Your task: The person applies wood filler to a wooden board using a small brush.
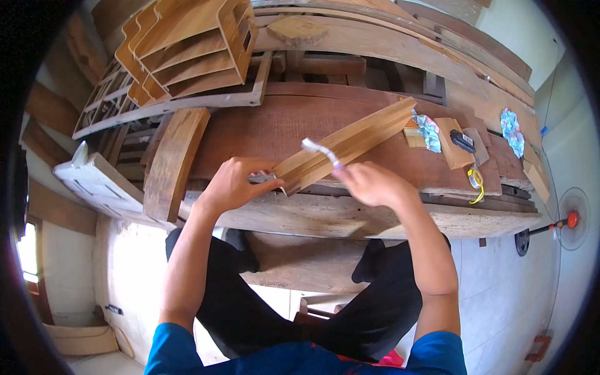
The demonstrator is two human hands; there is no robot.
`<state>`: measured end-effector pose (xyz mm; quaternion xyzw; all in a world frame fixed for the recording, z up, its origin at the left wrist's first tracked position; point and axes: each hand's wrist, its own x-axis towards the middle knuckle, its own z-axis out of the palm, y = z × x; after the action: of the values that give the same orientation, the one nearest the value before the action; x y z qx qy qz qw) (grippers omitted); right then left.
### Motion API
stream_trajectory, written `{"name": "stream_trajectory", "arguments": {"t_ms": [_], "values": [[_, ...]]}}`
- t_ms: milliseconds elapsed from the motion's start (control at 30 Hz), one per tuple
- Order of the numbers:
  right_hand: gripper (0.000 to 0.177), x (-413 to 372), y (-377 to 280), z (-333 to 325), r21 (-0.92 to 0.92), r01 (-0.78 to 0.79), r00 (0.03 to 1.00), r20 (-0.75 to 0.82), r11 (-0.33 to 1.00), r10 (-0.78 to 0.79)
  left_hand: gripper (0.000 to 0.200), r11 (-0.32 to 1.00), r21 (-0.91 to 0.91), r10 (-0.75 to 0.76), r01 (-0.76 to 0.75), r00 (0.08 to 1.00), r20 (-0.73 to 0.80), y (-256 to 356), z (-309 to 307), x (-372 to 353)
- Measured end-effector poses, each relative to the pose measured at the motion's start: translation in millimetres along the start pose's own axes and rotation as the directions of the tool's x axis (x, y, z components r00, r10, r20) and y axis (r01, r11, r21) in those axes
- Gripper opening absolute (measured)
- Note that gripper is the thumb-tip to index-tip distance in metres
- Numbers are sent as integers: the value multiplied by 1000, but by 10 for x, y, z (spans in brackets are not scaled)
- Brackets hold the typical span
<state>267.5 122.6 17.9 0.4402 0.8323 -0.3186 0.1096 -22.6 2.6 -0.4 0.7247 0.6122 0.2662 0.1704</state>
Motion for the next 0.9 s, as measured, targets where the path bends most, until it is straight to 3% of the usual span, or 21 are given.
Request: {"name": "stream_trajectory", "arguments": {"t_ms": [67,133,200,267,300,333,400,433,533,567,600,667,733,800,867,900], "values": [[69,-15,232,70,-62,66,957,-279,996,-81,38,1000,-5,-9,9,1000,-6,9,-12,-36],[70,-3,31,204,22,-34,984,-177,999,37,38,1000,8,-25,25,1000,4,5,-3,-15],[66,-59,-182,553,-45,144,962,-227,989,-151,39,999,10,-40,40,999,21,25,-17,0],[66,30,-83,874,-221,415,742,-479,883,-469,39,999,12,-37,37,999,31,19,-37,43],[65,-17,-39,736,-51,345,884,-317,937,-343,40,999,8,-33,33,999,34,6,-28,43],[65,-121,-133,417,15,133,982,-136,991,-129,40,999,0,-33,33,999,35,-6,-15,28],[65,-45,118,306,-26,37,947,-320,999,-43,40,1000,-10,-26,27,999,31,20,-35,17],[62,4,181,382,-191,98,829,-528,977,-186,40,1000,-18,-22,22,999,26,37,-31,19],[49,-119,-136,599,-33,172,924,-340,985,-172,38,999,-40,3,-4,1000,-4,-76,34,33],[45,-74,-145,840,-117,313,824,-460,942,-331,40,998,-58,-10,11,1000,20,-51,32,48],[49,-96,-213,886,-191,339,828,-404,921,-388,41,997,-71,-25,28,999,47,-26,6,62],[53,-89,-163,651,-3,270,946,-186,963,-266,43,995,-79,-51,57,996,71,-17,-32,69],[60,-42,-66,353,96,58,980,-196,994,-38,43,993,-92,-72,77,996,57,-23,-17,51],[60,107,237,455,-206,114,806,-552,972,-212,43,994,-82,-73,77,996,57,-38,-31,43],[57,-74,-84,469,41,122,950,-293,992,-104,43,993,-101,-61,66,997,51,-52,19,40],[56,-97,-156,591,39,238,937,-273,971,-219,42,992,-118,-47,51,998,42,-75,29,43]]}}
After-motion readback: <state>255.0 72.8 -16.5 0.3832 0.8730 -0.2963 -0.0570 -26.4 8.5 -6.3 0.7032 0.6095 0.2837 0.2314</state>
